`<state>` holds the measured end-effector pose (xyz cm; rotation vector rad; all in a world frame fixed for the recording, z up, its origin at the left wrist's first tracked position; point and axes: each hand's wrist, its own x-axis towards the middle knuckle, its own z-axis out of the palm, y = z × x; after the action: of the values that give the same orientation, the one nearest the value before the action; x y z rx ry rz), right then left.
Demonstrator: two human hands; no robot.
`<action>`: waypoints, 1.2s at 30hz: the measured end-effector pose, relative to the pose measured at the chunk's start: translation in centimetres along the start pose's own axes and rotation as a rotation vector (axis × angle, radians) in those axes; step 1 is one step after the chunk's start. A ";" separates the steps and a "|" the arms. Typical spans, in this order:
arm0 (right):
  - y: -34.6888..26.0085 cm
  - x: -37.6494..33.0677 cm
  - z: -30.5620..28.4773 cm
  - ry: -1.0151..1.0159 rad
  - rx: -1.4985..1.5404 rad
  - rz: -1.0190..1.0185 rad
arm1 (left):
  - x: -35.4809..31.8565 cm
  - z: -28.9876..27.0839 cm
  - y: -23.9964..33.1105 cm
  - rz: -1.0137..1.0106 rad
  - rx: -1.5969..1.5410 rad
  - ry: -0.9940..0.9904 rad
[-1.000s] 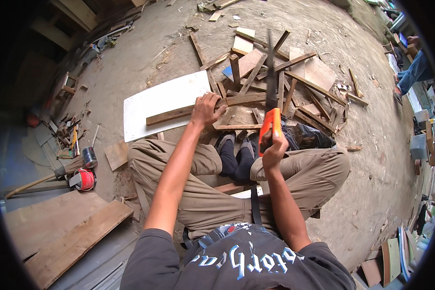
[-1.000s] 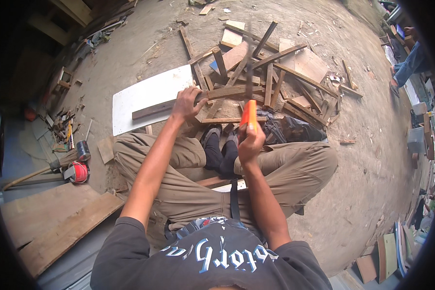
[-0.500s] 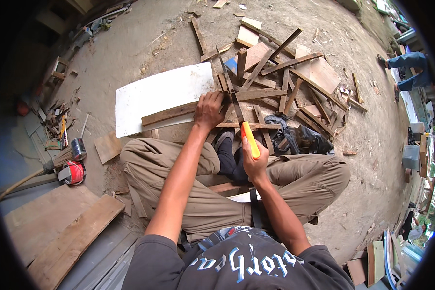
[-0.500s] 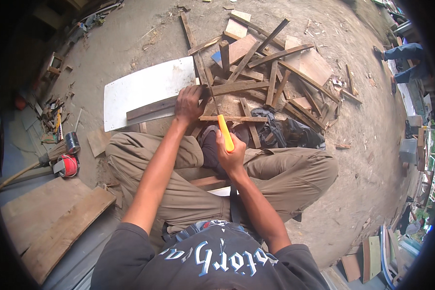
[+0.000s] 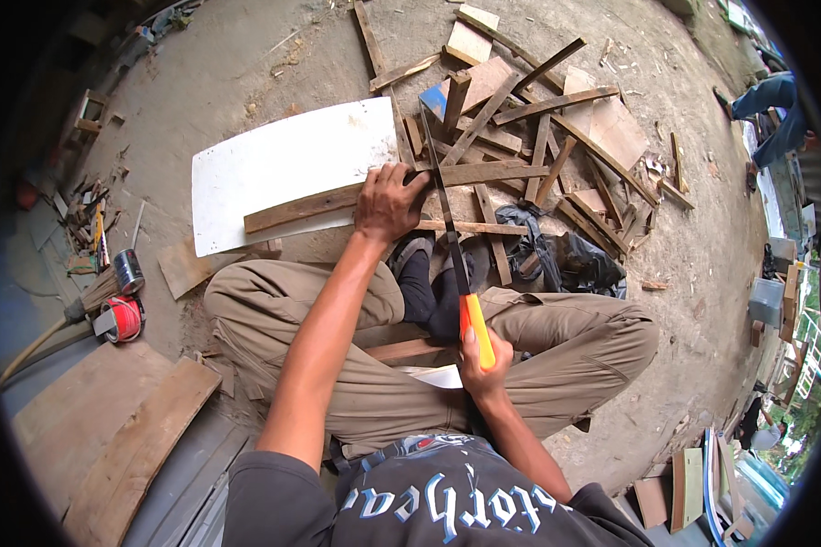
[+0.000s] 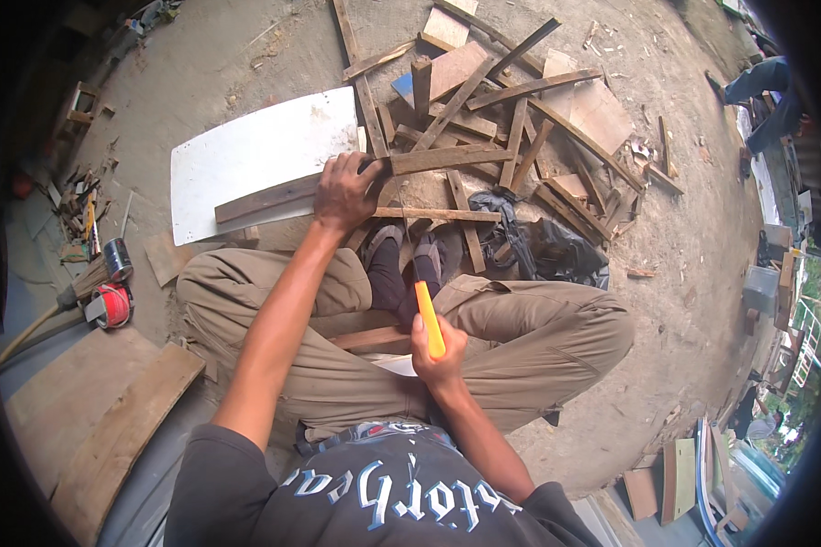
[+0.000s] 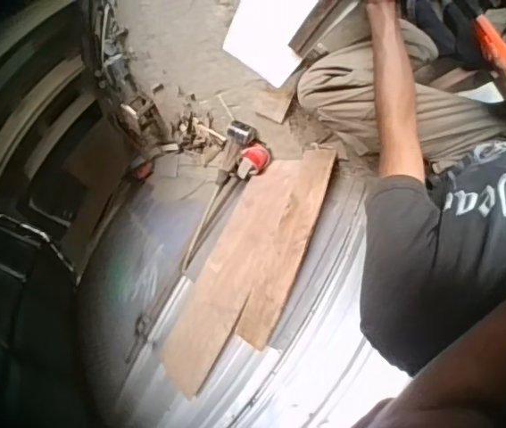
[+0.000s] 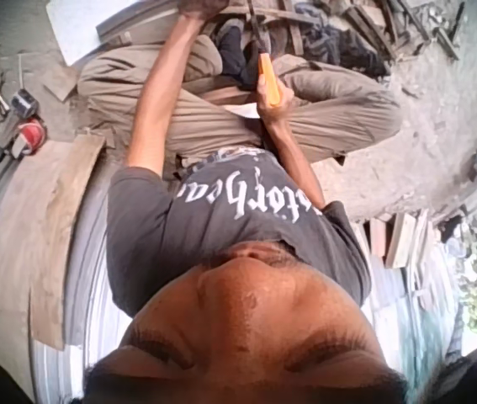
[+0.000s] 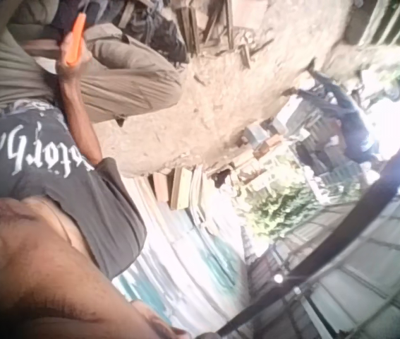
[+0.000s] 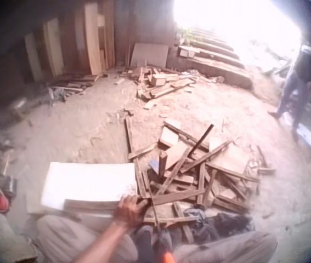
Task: The person sits on the ground and uses a hand saw to cut a small wooden stick placed on a white board. After sawing, the person uses a hammer to split the stick further and then resumes sawing another piece of wood.
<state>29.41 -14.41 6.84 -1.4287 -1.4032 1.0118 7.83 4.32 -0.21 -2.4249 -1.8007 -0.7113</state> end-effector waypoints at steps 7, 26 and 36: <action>-1.8 5.9 2.5 0.001 0.055 0.081 | 0.3 -0.8 0.2 0.031 -0.042 0.053; -1.5 8.0 3.3 -0.014 0.093 0.103 | 0.8 -0.2 0.1 -0.022 -0.048 0.099; -1.4 5.7 1.8 -0.026 0.135 0.155 | 0.7 0.1 -0.3 -0.012 -0.013 0.106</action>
<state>27.45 -8.71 7.76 -1.4458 -1.2322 1.2044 7.76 5.06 -0.07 -2.3380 -1.7773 -0.8376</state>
